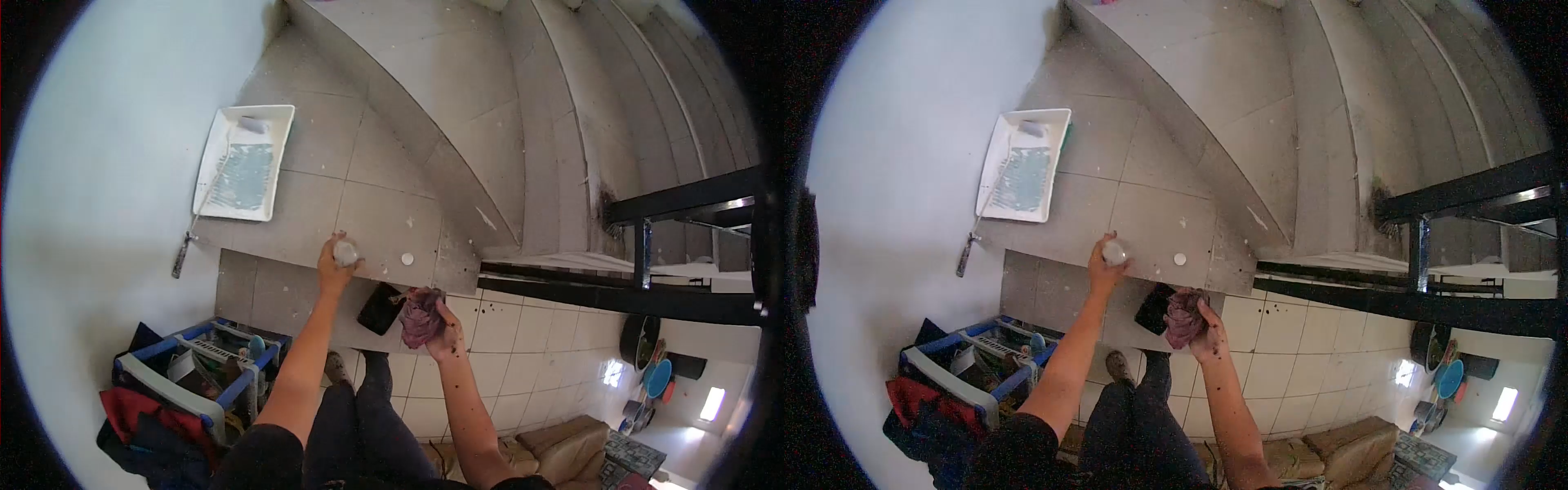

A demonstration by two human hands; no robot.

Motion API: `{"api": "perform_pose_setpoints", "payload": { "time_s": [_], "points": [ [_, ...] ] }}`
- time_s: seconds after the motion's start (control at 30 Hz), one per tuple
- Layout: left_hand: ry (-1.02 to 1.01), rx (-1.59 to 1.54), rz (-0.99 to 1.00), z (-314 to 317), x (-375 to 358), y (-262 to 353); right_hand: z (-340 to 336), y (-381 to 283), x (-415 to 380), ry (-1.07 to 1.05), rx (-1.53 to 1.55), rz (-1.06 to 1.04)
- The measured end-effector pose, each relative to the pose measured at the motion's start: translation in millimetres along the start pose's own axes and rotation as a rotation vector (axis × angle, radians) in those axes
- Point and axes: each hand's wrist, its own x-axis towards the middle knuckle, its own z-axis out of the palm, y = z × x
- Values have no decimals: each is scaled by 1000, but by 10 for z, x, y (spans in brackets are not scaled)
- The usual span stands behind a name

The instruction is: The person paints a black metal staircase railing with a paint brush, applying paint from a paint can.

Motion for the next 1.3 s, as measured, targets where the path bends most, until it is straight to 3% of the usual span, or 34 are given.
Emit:
{"api": "perform_pose_setpoints", "payload": {
  "time_s": [0.1,0.2,0.3,0.33,0.37,0.43,0.5,0.6,0.63,0.7,0.77,0.8,0.83,0.9,0.93,1.0,1.07,1.1,1.2,1.23,1.3],
  "points": [
    [-10,-203,-41,165,182,-73,-74,-39,-221,19,102,-42],
    [-67,-91,-38,157,264,149,-360,84,-451,53,89,-108],
    [-78,-341,-26,291,235,-313,-655,326,-762,161,121,-110],
    [-46,-133,9,250,161,-266,-704,373,-895,169,177,-98],
    [-14,67,58,183,32,-191,-748,412,-1059,174,235,-95],
    [87,147,55,73,-281,-245,-762,551,-1445,229,241,-168],
    [51,261,-83,-156,-706,-279,-697,649,-1889,239,267,-197],
    [53,243,-162,-509,-1445,-550,-677,841,-2436,386,200,-165],
    [58,193,-217,-599,-1719,-581,-722,890,-2559,304,230,-203],
    [-78,284,-228,-779,-2230,-548,-936,931,-2720,266,199,-203],
    [-254,130,-383,-872,-2658,-157,-912,778,-2912,279,226,-185],
    [-371,215,-351,-895,-2945,-577,-987,761,-2975,275,243,-206],
    [-501,303,-312,-792,-3110,-911,-1094,698,-3043,309,291,-195],
    [-713,468,-276,-603,-3295,-253,-1372,562,-3230,364,381,-240],
    [-759,468,-231,-398,-3360,-63,-1531,491,-3319,290,401,-327],
    [-1013,348,-638,53,-3552,253,-1827,216,-3625,234,438,-462],
    [-1123,351,-557,585,-3685,722,-2116,-200,-4022,168,482,-315],
    [-1190,342,-514,903,-3801,939,-2428,-319,-4135,199,467,-336],
    [-1200,395,-539,1973,-3984,1507,-3313,-866,-4588,123,548,-423],
    [-1227,397,-503,2400,-4065,1665,-3511,-1096,-4788,124,584,-556],
    [-1109,269,-599,2939,-4119,1834,-4038,-1507,-5195,128,589,-628]
  ]
}}
